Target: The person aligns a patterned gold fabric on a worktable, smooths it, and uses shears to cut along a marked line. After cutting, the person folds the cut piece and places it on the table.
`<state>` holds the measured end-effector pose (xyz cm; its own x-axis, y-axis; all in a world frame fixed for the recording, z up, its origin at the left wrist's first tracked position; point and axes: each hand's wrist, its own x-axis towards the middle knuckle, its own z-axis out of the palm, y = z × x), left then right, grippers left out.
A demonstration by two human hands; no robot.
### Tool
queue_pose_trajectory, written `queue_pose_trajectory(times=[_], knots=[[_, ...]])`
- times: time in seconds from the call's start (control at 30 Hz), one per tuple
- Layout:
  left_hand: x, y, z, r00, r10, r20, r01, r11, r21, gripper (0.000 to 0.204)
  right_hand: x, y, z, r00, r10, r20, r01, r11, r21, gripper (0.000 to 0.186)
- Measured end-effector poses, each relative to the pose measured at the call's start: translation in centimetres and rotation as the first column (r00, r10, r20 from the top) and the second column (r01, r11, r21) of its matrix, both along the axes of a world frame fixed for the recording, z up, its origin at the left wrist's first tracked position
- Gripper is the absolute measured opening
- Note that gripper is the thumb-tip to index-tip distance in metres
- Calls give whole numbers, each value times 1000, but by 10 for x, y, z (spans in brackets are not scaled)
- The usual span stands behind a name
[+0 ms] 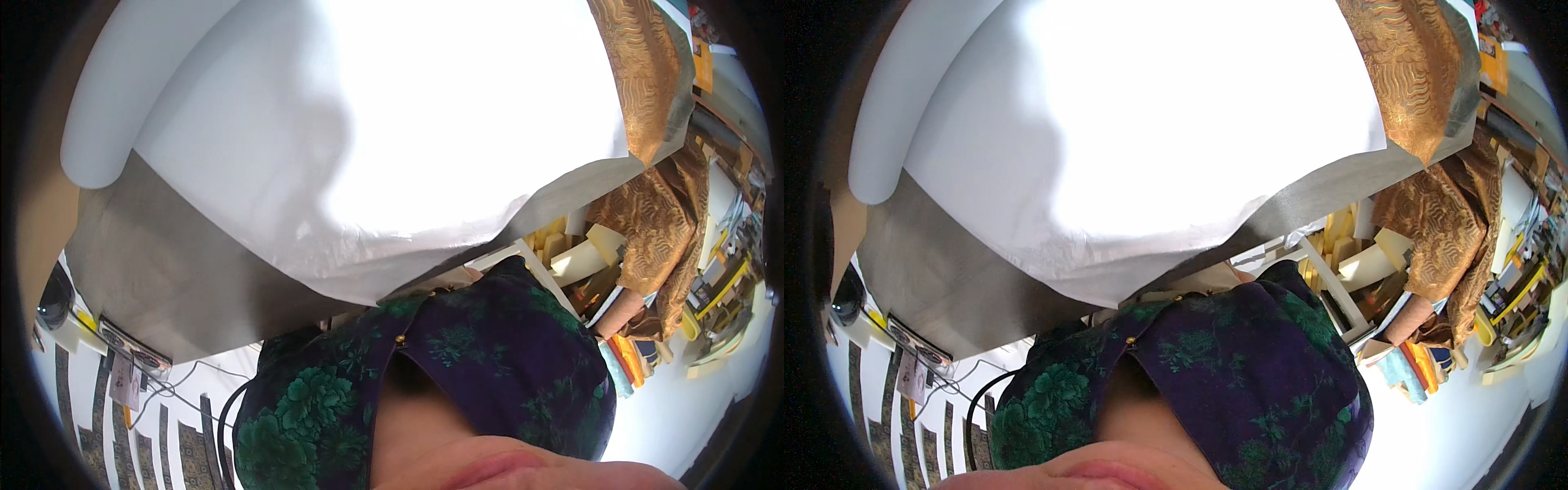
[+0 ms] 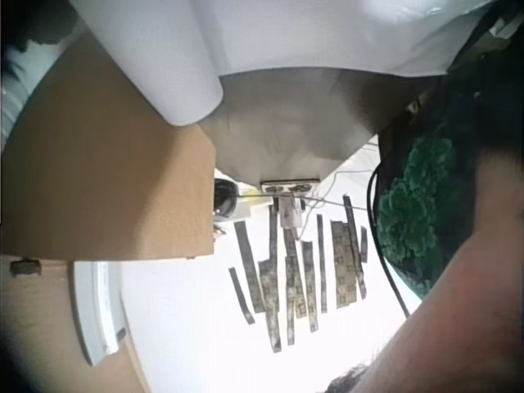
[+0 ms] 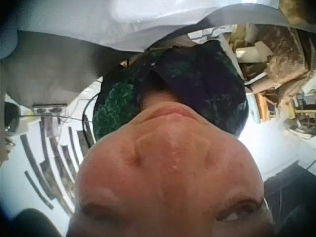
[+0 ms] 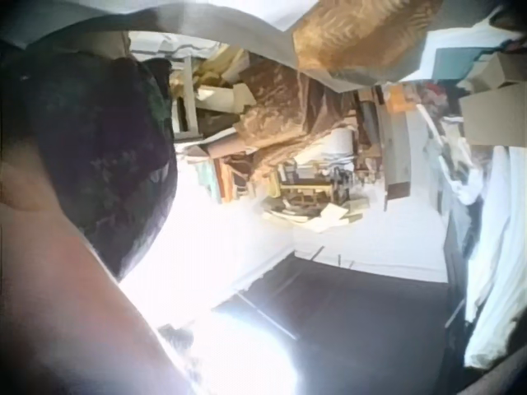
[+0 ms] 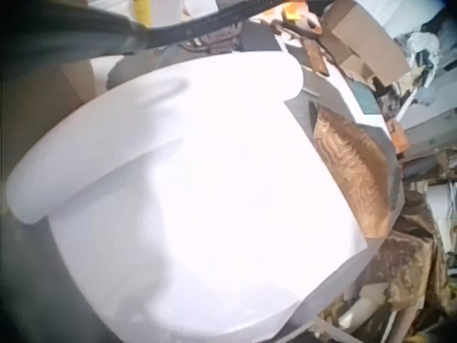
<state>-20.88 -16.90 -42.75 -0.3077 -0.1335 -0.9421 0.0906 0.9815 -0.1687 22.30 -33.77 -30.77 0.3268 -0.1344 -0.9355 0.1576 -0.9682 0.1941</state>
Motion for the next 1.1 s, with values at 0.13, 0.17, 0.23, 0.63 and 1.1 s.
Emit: queue_pose_trajectory(times=[0.13,0.17,0.23,0.63,1.1], knots=[[13,12,-29,999,43,22,-43,998,37,42,-7,10,-5,1000,-27,4,26,999,28,69],[15,17,-35,999,47,26,-48,998,44,42,-9,12,-7,999,-36,4,35,999,34,67],[19,24,-46,998,56,36,-58,997,57,42,-10,17,-10,999,-46,7,45,998,48,65],[-3,62,-21,995,-69,69,50,967,250,43,16,66,-60,997,60,51,-71,962,265,52],[41,131,127,810,-288,-511,516,-66,854,24,-2,214,67,863,-132,487,-476,106,873,22]])
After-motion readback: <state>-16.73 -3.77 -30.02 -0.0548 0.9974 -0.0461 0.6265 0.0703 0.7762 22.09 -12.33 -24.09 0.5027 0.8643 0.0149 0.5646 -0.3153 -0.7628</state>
